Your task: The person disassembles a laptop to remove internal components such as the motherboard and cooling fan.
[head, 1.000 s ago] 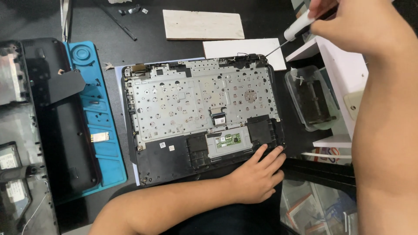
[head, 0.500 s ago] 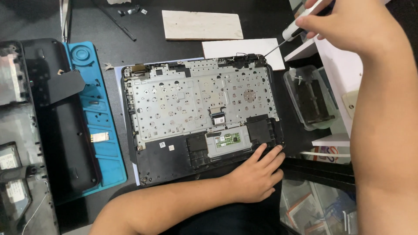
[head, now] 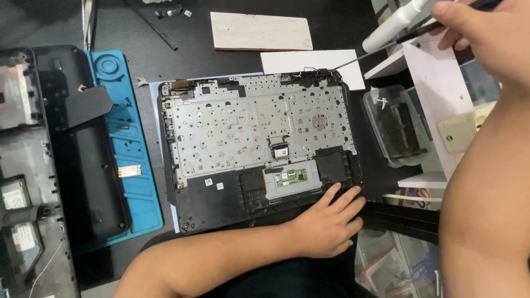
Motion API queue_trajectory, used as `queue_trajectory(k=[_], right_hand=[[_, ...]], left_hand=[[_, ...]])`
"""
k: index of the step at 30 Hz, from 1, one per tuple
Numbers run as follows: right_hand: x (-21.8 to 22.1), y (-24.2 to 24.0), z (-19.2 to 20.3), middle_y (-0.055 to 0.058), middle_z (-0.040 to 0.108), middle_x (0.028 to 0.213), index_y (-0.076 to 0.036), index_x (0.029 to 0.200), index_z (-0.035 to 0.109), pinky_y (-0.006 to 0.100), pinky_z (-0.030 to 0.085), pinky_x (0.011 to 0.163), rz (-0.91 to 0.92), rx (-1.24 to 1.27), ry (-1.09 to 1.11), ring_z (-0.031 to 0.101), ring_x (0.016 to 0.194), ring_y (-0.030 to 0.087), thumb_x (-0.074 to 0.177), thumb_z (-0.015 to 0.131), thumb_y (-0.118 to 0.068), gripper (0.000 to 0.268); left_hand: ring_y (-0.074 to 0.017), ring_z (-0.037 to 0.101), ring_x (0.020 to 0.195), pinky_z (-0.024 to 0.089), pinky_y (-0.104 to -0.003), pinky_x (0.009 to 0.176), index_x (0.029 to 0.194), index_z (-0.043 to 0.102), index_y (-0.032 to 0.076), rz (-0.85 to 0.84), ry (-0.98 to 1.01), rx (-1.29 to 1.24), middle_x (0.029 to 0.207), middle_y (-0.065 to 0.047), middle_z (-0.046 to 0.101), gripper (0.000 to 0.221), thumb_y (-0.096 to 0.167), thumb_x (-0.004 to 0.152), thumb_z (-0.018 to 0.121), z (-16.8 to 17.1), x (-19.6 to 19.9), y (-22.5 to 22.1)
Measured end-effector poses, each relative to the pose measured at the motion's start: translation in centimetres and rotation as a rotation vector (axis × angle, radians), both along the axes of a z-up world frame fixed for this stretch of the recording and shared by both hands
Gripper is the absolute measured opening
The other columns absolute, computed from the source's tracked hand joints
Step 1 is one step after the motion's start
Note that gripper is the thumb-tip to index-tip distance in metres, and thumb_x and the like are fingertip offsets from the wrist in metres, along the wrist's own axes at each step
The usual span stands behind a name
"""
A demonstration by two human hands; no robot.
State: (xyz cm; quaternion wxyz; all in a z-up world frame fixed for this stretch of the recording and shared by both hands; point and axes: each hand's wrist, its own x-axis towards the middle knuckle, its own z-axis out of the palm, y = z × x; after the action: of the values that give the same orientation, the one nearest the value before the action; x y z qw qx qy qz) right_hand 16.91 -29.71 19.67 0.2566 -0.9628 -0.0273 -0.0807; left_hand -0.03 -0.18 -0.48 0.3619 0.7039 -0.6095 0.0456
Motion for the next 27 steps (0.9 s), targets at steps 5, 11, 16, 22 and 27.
queue_trajectory(k=[5,11,16,22,27], right_hand=[[-5.5,5.7,-1.4,0.008,0.066,0.086,-0.005,0.117,0.058,0.027,0.045,0.058,-0.043,0.394,-0.124,0.066,0.070,0.016,0.111,0.068,-0.009,0.012],[-9.1,5.2,-11.4,0.019,0.066,0.094,0.001,0.107,0.053,0.030,0.046,0.067,-0.023,1.129,-0.011,0.058,0.069,0.024,0.109,0.068,0.006,0.016],[-10.8,6.0,-16.5,0.022,0.066,0.093,0.001,0.103,0.053,0.030,0.042,0.065,0.082,1.243,0.017,0.053,0.067,0.022,0.111,0.060,0.006,0.011],[-11.3,8.8,-18.2,0.021,0.068,0.095,0.002,0.100,0.055,0.028,0.044,0.067,0.103,1.314,0.069,0.057,0.071,0.021,0.115,0.062,0.006,0.017],[-10.9,11.2,-18.6,0.021,0.069,0.096,0.001,0.100,0.057,0.028,0.044,0.067,0.177,1.318,0.113,0.061,0.073,0.022,0.114,0.063,0.006,0.016]], left_hand=[[-0.0358,0.049,0.136,0.037,-0.058,0.116,0.107,0.071,0.006,0.069,0.009,-0.176,0.128,-0.015,0.059,0.039,0.032,0.079,0.074,0.4,0.0,-0.2],[-0.0215,0.059,0.095,0.043,-0.037,0.081,0.092,0.068,0.011,0.223,-0.093,-0.224,0.089,-0.002,0.059,0.015,0.025,0.090,0.074,2.1,-0.5,1.7],[-0.0227,0.063,0.085,0.051,-0.034,0.075,0.103,0.069,0.008,0.620,0.238,-0.475,0.091,-0.004,0.062,0.016,0.022,0.097,0.074,1.9,-1.1,7.7],[-0.0271,0.066,0.090,0.054,-0.036,0.079,0.107,0.072,0.006,1.057,0.260,-0.498,0.105,-0.007,0.069,0.020,0.016,0.091,0.079,5.0,-0.6,16.1],[-0.0278,0.067,0.093,0.056,-0.036,0.081,0.119,0.071,0.001,1.117,0.221,-0.519,0.110,-0.009,0.069,0.032,0.013,0.090,0.079,4.7,-1.0,17.7]])
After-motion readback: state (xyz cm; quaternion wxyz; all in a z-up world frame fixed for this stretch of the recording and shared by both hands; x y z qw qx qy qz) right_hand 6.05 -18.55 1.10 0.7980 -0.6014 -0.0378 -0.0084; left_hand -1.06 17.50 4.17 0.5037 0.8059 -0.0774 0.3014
